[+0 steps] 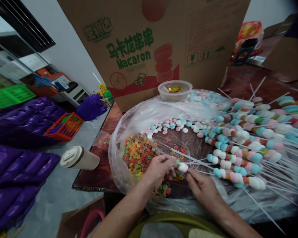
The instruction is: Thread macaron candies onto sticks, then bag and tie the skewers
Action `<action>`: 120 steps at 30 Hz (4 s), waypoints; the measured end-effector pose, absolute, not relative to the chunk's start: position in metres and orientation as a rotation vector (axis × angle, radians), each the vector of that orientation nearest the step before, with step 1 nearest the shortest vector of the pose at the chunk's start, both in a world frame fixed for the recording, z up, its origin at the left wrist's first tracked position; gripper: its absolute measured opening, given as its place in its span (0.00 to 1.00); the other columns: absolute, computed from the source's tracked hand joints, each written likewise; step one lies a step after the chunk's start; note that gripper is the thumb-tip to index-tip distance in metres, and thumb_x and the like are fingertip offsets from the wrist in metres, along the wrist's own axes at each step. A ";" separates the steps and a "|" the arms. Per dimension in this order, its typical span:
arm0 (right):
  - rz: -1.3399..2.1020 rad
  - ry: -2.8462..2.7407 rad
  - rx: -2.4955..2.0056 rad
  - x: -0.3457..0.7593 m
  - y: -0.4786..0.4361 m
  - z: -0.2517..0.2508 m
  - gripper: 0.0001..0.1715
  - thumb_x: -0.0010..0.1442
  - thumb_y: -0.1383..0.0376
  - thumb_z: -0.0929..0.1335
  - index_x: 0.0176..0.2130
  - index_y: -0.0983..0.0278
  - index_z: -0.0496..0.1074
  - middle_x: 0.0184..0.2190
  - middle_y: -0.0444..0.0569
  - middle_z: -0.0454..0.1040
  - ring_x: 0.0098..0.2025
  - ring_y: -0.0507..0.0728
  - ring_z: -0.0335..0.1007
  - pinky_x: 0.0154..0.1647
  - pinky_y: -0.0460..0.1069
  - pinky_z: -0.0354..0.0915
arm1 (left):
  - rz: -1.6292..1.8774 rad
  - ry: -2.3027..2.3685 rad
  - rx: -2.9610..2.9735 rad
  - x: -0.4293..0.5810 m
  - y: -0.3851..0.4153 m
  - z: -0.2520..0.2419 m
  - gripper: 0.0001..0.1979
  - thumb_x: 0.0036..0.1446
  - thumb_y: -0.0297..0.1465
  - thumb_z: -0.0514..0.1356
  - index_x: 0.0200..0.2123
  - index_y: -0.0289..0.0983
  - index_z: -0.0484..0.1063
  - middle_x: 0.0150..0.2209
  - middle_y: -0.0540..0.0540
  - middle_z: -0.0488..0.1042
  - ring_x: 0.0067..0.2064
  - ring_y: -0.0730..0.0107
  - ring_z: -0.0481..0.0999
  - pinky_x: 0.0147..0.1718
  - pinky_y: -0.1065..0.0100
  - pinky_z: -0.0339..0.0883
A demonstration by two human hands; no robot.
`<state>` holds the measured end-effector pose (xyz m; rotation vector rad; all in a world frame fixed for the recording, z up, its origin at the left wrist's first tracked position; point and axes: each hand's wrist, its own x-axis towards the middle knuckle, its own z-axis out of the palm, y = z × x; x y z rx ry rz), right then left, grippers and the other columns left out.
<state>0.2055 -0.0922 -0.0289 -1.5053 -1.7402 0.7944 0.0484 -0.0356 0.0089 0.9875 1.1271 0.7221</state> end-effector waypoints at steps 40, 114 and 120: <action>0.548 -1.459 -1.776 0.199 0.058 -0.018 0.18 0.54 0.60 0.60 0.37 0.67 0.71 0.33 0.52 0.74 0.35 0.56 0.67 0.33 0.47 0.59 | 0.465 1.697 2.026 0.062 0.091 0.000 0.08 0.51 0.27 0.56 0.35 0.37 0.73 0.41 0.40 0.73 0.42 0.60 0.71 0.42 0.64 0.61; 0.441 -2.222 -1.820 0.189 -0.091 0.030 0.15 0.59 0.66 0.54 0.33 0.62 0.67 0.23 0.49 0.74 0.25 0.55 0.70 0.22 0.47 0.48 | 1.461 1.299 1.336 0.054 -0.048 0.025 0.14 0.40 0.20 0.57 0.31 0.38 0.77 0.32 0.47 0.77 0.34 0.68 0.74 0.39 0.69 0.66; 0.394 -2.230 -1.879 0.177 -0.090 0.032 0.14 0.58 0.70 0.55 0.31 0.63 0.67 0.23 0.49 0.74 0.25 0.55 0.70 0.22 0.47 0.46 | 1.485 1.330 1.177 0.060 -0.050 0.014 0.13 0.40 0.20 0.58 0.30 0.38 0.77 0.32 0.47 0.77 0.35 0.66 0.74 0.40 0.67 0.66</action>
